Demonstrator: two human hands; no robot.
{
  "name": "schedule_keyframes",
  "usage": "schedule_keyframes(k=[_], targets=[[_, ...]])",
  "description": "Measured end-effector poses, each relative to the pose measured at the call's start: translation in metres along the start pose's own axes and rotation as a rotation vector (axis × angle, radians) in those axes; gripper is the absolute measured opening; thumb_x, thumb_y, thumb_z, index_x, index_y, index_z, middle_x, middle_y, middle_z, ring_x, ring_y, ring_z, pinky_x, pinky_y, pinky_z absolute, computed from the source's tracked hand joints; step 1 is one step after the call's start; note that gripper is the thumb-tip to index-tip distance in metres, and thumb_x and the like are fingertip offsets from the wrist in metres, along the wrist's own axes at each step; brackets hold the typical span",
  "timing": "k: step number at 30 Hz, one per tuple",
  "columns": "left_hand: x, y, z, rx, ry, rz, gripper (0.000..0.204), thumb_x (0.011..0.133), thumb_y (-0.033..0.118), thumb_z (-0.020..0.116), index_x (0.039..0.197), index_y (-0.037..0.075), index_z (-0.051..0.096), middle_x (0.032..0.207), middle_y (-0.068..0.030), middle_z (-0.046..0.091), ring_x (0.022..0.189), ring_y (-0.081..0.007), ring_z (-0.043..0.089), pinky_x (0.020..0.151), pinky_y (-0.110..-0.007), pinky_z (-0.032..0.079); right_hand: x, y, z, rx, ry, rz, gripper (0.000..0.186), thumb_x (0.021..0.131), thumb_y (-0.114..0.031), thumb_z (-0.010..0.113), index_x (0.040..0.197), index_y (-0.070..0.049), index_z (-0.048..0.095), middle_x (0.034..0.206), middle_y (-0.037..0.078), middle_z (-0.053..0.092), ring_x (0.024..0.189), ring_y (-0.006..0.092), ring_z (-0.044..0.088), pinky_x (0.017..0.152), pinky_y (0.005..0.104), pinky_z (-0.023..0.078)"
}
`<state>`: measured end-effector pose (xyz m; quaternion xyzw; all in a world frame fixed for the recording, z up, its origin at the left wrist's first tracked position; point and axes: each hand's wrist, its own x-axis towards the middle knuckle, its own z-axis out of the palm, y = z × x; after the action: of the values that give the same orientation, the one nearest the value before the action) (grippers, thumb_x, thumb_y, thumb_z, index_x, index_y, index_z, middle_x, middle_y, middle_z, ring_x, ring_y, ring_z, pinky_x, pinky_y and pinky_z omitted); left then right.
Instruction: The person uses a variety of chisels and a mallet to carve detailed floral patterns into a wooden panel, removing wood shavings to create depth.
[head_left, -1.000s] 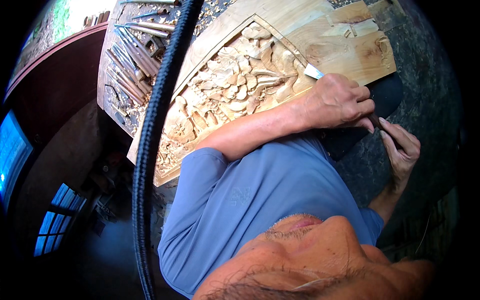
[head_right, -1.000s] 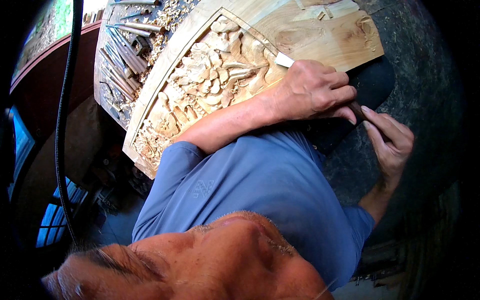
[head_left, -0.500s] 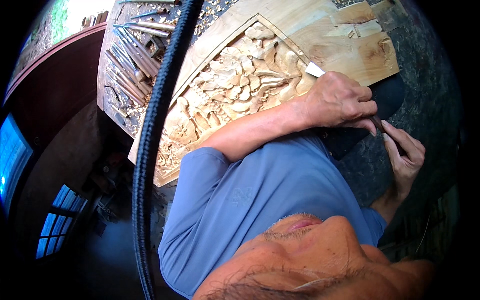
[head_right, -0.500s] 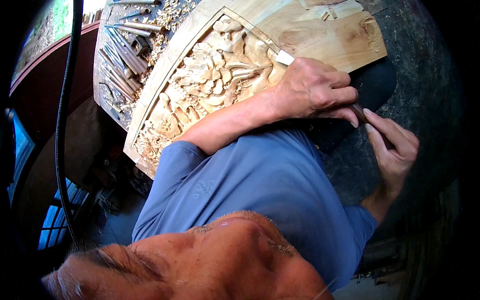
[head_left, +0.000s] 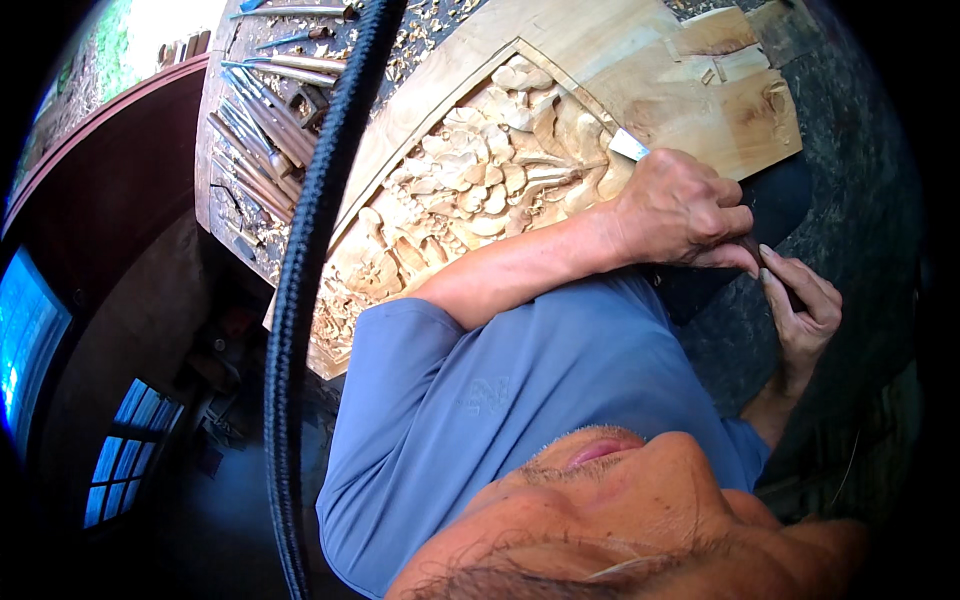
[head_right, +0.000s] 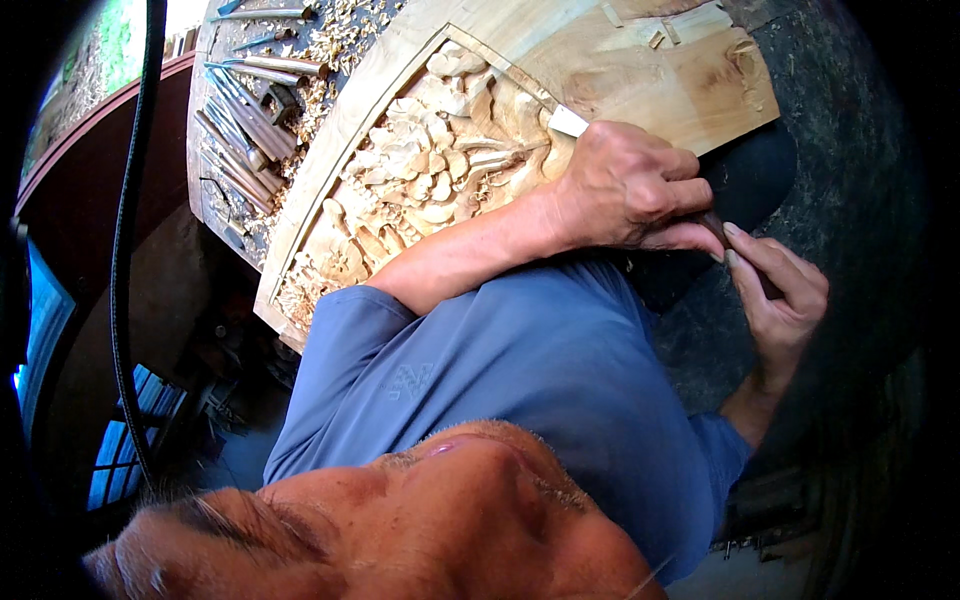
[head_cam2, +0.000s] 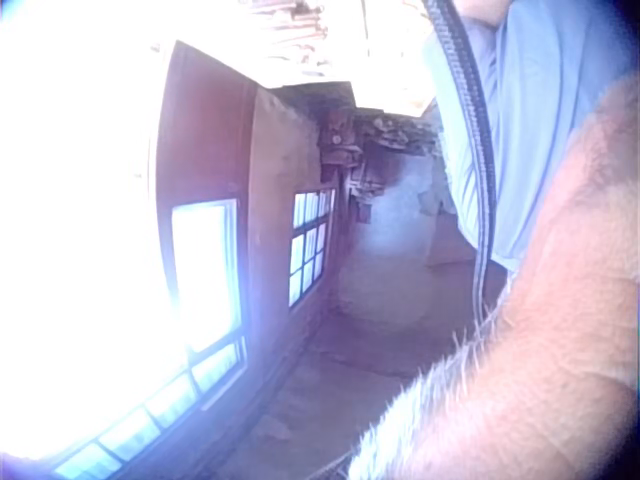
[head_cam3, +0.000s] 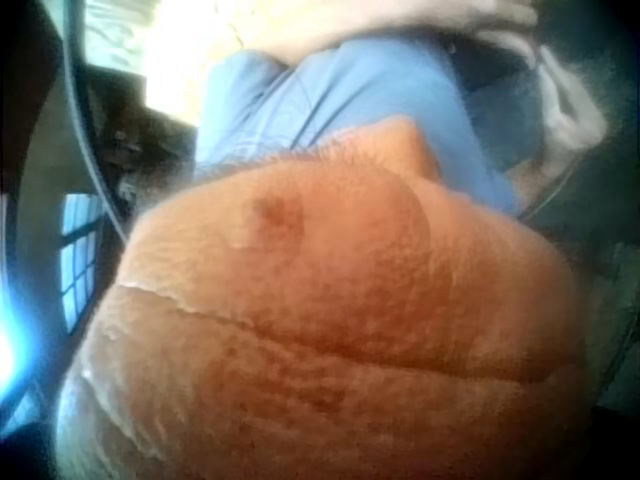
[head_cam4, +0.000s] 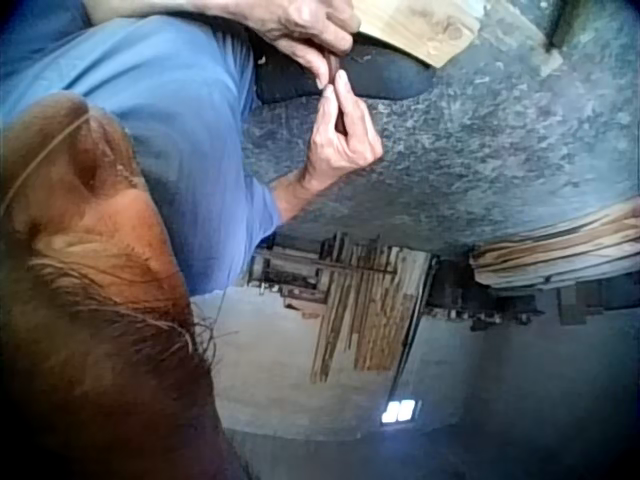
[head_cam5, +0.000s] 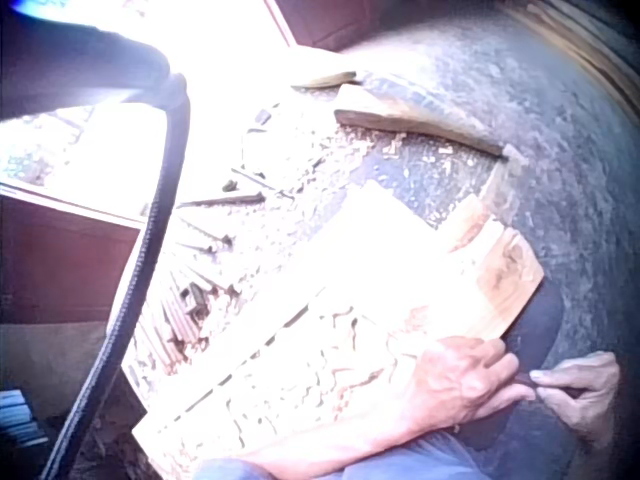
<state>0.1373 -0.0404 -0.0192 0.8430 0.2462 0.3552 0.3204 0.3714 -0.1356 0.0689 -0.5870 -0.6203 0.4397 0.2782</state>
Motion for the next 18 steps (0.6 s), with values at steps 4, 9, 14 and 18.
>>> schedule_keyframes(k=[4,9,14,18], targets=[[0.000,0.001,-0.002,0.033,-0.016,-0.026,0.050,0.084,0.064,0.085,0.076,0.018,0.067,0.069,0.0010,0.056,0.061,-0.0201,0.067,0.049,-0.038,0.046,0.002,0.004,0.003,0.016,0.010,-0.014,0.031,0.095,0.015,0.072,0.123,0.005,0.080,0.095,0.014,0.078,0.081,0.0150,0.073,0.068,0.0250,0.055],[0.001,0.000,0.001,0.035,-0.035,-0.043,0.051,0.084,0.065,0.084,0.076,0.018,0.067,0.069,0.0008,0.057,0.061,-0.0213,0.067,0.050,-0.039,0.047,0.000,0.008,0.004,0.004,0.033,-0.028,0.030,0.097,0.012,0.073,0.124,0.004,0.081,0.098,0.013,0.080,0.084,0.0163,0.075,0.069,0.0253,0.056],[-0.002,0.000,0.001,0.072,-0.058,-0.058,0.053,0.083,0.067,0.084,0.075,0.018,0.066,0.069,0.0004,0.057,0.061,-0.0224,0.067,0.050,-0.039,0.048,-0.002,0.019,0.008,0.049,0.014,-0.005,0.027,0.100,0.005,0.073,0.126,0.002,0.080,0.107,0.017,0.081,0.092,0.0202,0.078,0.075,0.0272,0.061],[-0.003,-0.001,-0.004,0.103,-0.055,-0.059,0.054,0.083,0.067,0.085,0.073,0.018,0.064,0.067,0.0003,0.056,0.060,-0.0232,0.067,0.050,-0.039,0.047,0.000,0.036,0.008,-0.170,0.126,-0.290,0.033,0.109,-0.023,0.070,0.129,0.003,0.078,0.121,0.023,0.079,0.107,0.0298,0.078,0.084,0.0373,0.064]])
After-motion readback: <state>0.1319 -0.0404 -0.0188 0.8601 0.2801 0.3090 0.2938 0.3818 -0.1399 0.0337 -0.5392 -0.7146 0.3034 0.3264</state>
